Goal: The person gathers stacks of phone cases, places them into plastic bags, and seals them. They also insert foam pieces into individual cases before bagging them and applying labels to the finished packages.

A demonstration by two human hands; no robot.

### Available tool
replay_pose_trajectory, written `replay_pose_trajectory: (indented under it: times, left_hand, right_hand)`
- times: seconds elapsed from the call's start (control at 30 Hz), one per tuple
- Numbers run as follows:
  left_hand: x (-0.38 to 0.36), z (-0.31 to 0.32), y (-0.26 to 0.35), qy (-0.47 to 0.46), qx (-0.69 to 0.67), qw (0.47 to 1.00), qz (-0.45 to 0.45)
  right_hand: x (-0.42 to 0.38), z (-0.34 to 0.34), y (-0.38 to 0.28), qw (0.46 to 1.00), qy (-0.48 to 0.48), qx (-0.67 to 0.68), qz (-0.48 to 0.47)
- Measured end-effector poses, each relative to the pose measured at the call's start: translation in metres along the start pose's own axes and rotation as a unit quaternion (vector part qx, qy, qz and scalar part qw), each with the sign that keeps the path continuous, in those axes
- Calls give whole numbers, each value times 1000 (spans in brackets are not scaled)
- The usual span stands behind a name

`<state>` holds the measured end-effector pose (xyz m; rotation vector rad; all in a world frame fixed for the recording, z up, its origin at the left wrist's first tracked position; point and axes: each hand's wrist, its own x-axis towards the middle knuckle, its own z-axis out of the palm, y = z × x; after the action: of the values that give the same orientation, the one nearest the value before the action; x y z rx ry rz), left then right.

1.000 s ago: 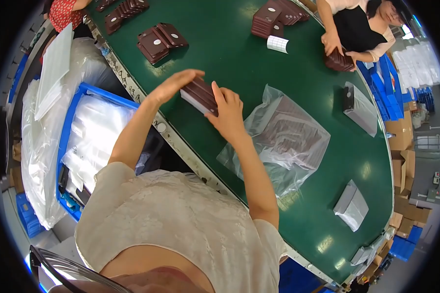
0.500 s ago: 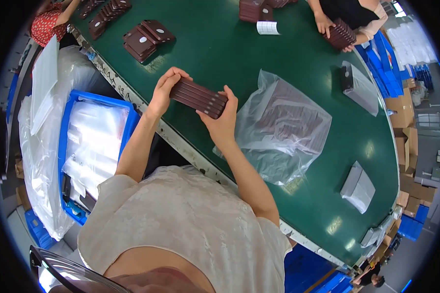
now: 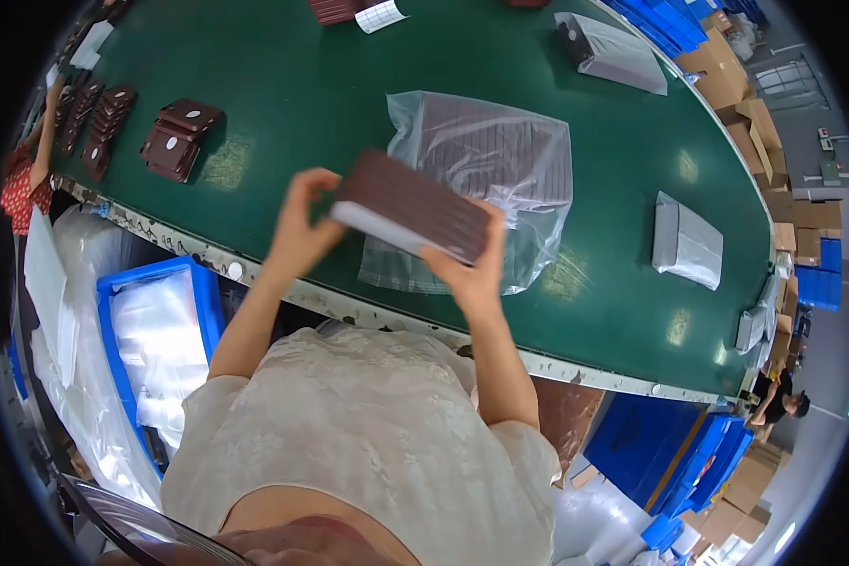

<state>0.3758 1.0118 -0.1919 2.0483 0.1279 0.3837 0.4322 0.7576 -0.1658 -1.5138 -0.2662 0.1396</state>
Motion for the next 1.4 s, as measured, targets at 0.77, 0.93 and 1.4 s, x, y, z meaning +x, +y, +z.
replay_pose_trajectory:
  times: [0.77, 0.93, 1.4]
  left_hand:
    - [-13, 89, 15, -26, 204, 978, 20]
    - [3, 82, 15, 133, 124, 982, 45]
    - [-10, 66, 24, 54, -182, 975, -114]
  right_hand:
    - [114, -77, 40, 949, 98, 282, 105]
    - [86, -49, 33, 966, 46, 248, 64]
    - [-24, -27, 48, 972, 49, 175, 149]
